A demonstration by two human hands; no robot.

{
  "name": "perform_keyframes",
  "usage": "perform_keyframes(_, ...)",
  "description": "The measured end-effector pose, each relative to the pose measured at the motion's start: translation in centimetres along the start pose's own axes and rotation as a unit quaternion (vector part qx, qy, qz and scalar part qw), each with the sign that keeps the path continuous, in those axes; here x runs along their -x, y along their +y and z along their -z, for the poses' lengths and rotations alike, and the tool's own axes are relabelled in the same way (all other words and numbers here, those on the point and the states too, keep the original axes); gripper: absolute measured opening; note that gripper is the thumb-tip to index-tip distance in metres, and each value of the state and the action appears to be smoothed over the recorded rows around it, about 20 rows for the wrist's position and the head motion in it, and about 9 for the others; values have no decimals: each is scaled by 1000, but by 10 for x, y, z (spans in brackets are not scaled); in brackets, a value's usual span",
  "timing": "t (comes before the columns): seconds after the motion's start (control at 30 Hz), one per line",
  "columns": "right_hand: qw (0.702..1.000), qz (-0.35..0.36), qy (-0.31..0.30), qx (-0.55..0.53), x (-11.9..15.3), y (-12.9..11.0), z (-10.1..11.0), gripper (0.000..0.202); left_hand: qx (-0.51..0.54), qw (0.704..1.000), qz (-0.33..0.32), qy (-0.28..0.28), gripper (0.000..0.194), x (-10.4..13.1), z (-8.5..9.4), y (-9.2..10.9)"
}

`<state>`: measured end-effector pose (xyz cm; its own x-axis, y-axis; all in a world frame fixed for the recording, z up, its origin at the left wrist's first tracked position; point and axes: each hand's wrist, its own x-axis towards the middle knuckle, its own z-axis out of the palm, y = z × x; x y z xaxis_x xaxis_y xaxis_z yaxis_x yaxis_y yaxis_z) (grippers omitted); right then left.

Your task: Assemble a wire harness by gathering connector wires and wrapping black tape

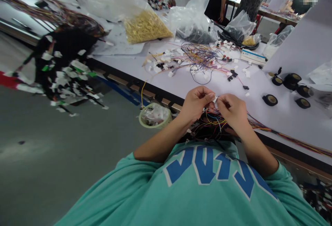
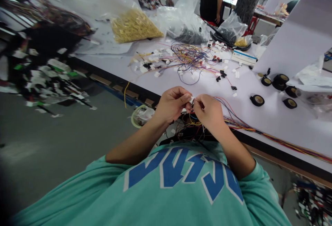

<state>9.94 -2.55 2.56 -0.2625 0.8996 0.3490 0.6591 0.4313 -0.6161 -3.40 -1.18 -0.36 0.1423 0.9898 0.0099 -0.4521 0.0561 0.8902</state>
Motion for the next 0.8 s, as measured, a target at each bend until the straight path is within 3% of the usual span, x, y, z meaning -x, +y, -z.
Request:
perform_keyframes(0.17, 998, 48, 0, -47, -27, 5, 6, 7, -95, 993, -63, 10, 34, -19, 11, 27)
perform_keyframes(0.27, 993, 55, 4, -104, -56, 1, 4, 29, -182, 977, -111, 27, 22, -31, 11, 61)
perform_keyframes(0.4, 964, 7, -82, -254, -93, -8, -15, 19, -275, 942, -193, -6, 17, -53, 10, 106)
perform_keyframes(0.5, 931, -58, -124, -339, -113, -8, -29, 21, -280, 934, -222, 25, 11, -73, 19, 124)
perform_keyframes(0.57, 910, -95, -113, -387, -123, -6, -35, 23, -275, 939, -197, 61, 6, -82, 30, 126)
perform_keyframes(0.7, 883, -137, -63, -444, -138, -1, -39, 22, -284, 936, -172, 121, 18, -79, 56, 109)
perform_keyframes(0.8, 875, -150, -47, -458, -143, 2, -39, 20, -394, 905, -134, 90, 24, -62, 74, 86)
